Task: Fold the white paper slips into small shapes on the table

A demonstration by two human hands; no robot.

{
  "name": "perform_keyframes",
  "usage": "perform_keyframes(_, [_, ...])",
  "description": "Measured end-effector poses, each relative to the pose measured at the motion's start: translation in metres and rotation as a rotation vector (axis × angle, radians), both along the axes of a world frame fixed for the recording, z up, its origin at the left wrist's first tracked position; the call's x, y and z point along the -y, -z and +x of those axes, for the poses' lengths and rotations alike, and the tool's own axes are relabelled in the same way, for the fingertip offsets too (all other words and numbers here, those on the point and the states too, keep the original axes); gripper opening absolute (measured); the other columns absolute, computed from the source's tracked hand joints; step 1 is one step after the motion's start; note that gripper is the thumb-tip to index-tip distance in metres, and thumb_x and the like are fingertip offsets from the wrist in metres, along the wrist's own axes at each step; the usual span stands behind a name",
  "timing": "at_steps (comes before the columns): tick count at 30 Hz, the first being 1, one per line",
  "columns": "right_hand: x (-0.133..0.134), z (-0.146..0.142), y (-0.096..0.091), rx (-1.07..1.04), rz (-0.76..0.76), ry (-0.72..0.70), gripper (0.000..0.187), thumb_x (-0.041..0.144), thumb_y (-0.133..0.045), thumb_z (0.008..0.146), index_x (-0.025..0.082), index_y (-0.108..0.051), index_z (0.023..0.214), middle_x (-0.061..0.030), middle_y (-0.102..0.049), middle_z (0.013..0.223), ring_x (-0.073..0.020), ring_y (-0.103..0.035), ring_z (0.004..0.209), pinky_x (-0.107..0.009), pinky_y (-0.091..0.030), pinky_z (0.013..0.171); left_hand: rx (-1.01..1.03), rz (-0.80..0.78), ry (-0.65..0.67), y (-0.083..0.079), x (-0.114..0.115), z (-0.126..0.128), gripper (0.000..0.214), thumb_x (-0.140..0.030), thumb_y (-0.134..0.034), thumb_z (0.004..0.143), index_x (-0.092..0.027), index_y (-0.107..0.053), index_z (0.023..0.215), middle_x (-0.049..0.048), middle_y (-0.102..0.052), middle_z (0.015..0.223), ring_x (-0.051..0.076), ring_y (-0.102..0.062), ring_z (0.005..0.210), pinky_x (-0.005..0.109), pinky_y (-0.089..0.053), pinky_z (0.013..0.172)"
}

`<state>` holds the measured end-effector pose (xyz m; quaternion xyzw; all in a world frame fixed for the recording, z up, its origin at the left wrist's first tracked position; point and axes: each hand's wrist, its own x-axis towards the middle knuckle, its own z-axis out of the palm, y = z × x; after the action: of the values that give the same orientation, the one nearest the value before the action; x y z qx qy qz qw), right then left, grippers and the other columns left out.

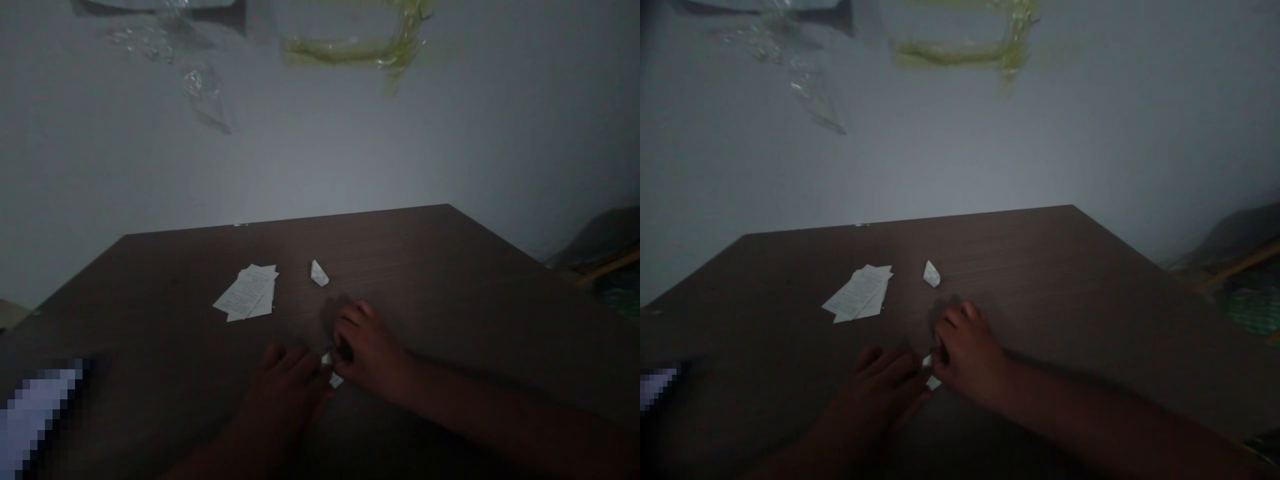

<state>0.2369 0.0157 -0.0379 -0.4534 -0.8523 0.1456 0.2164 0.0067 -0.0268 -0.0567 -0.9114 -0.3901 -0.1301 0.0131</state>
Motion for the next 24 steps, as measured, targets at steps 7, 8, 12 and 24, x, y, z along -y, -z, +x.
perform_keyframes(7, [-0.016, 0.005, 0.014, -0.047, 0.054, 0.028, 0.02, 0.017, -0.087, 0.088, 0.023, -0.068, 0.092, -0.0063, -0.07, 0.104, -0.0299, -0.06, 0.107, -0.044, -0.046, 0.094, 0.013, 0.018, -0.005, 0.003, 0.0, 0.001, 0.005, -0.028, -0.083, 0.109, -0.028, -0.083, 0.113, 0.0025, -0.081, 0.104, 0.028, -0.073, 0.107, 0.043, -0.047, 0.098])
perform_keyframes(8, [-0.02, 0.006, 0.015, -0.059, 0.055, 0.044, 0.02, 0.017, -0.086, 0.088, 0.023, -0.067, 0.09, -0.0059, -0.07, 0.102, -0.0295, -0.06, 0.105, -0.044, -0.046, 0.094, 0.019, 0.016, -0.001, 0.003, 0.0, 0.001, 0.004, -0.027, -0.084, 0.107, -0.028, -0.083, 0.11, 0.0017, -0.081, 0.103, 0.028, -0.073, 0.106, 0.042, -0.047, 0.098])
perform_keyframes(12, [-0.03, 0.01, 0.014, -0.135, 0.042, 0.066, 0.02, 0.013, -0.082, 0.09, 0.023, -0.065, 0.089, -0.0049, -0.07, 0.099, -0.0279, -0.063, 0.102, -0.043, -0.048, 0.094, 0.044, 0.013, -0.009, 0.003, -0.002, 0.0, 0.006, -0.025, -0.085, 0.105, -0.029, -0.082, 0.107, 0.0004, -0.08, 0.102, 0.027, -0.073, 0.106, 0.041, -0.046, 0.097])
perform_keyframes(24, [-0.001, 0.023, -0.013, 0.007, 0.036, -0.423, 0.029, 0.007, -0.066, 0.104, 0.02, -0.079, 0.127, -0.0103, -0.083, 0.121, -0.0281, -0.073, 0.114, -0.047, -0.057, 0.11, 0.06, -0.093, -0.115, -0.028, -0.005, 0.001, 0.028, -0.015, -0.073, 0.096, -0.023, -0.085, 0.12, 0.0084, -0.079, 0.108, 0.032, -0.074, 0.101, 0.047, -0.061, 0.096])
